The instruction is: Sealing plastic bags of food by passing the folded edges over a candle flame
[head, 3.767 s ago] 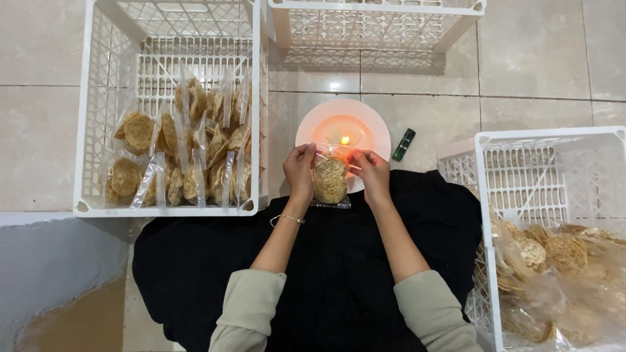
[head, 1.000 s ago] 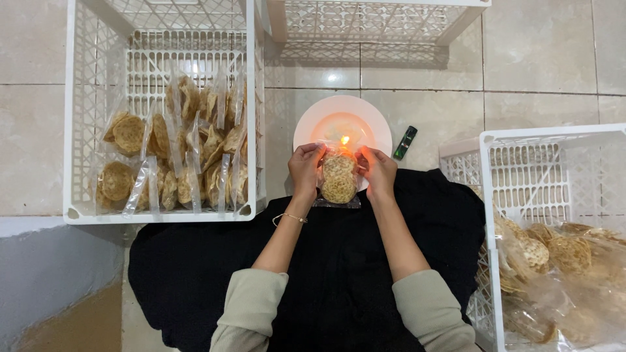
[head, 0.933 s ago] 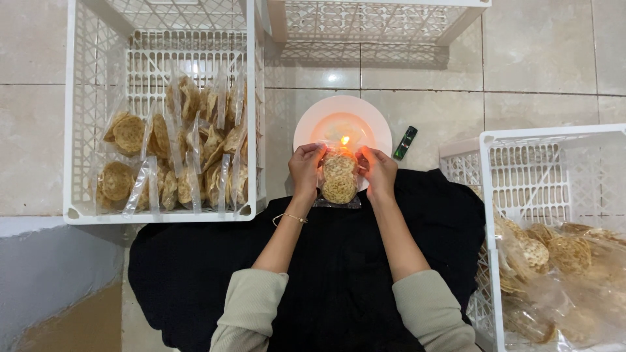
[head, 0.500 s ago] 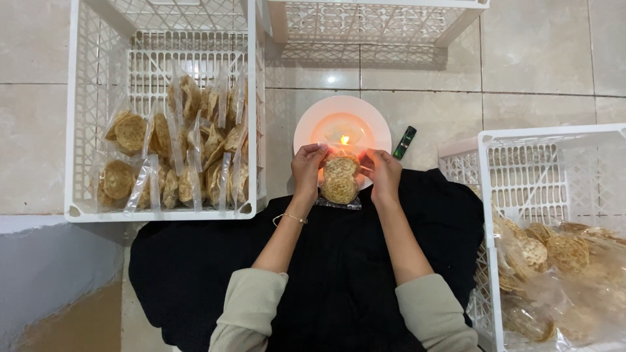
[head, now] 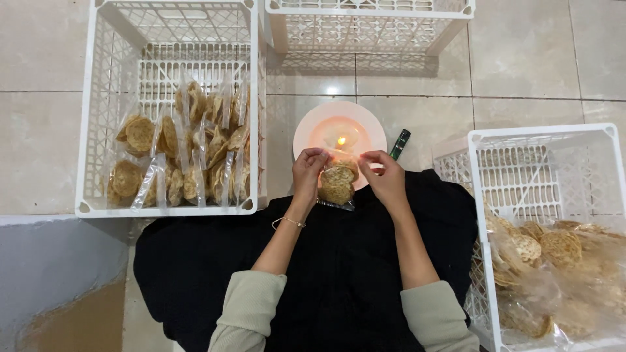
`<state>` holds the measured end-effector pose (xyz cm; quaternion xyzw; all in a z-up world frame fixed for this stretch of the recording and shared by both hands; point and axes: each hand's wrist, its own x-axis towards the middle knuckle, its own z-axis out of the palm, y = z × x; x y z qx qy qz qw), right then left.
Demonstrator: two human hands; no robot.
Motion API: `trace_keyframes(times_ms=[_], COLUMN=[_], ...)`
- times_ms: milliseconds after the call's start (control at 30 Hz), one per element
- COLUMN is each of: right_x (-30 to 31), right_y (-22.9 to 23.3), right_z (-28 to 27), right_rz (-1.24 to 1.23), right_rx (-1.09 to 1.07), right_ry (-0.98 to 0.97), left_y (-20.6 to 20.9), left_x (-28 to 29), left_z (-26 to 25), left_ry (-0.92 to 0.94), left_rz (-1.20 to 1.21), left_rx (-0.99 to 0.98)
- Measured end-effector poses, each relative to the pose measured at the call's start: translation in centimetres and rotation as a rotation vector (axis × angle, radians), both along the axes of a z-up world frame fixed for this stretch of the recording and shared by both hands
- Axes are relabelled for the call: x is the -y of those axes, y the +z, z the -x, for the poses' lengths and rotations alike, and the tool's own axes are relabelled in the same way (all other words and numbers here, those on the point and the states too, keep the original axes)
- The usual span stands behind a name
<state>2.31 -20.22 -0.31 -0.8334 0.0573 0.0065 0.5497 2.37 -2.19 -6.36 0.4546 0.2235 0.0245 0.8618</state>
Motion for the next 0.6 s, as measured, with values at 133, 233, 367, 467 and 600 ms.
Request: trace_keyframes(times_ms=[133, 233, 367, 467, 600], right_x=[-0.1, 0.4, 0.3, 0.1, -0.8], right_y=[0.0, -1.2, -0.1, 2.0, 4.0], right_z=[0.4, 0.3, 0.7, 1.2, 1.6], right_rz=[0.043, 0.088, 0.008, -0.044, 0.015], right_rx=[0.090, 0.164, 0.004, 0.024, 0.196], right_ry=[0.038, 0.031, -0.016, 0.019, 0.104], left_y=[1.5, 2.1, 2.5, 2.3, 2.8], left_x=[0.0, -0.1, -0.1, -0.4, -0.3], left_z=[0.5, 0.8, 1.1, 1.3, 1.4], left_ry=[-0.002, 0.005, 0.008, -0.014, -0.066], left_rz=[0.012, -0.011, -0.044, -0.062, -0.110], left_rx=[0.043, 0.061, 0.087, 0.102, 0.117])
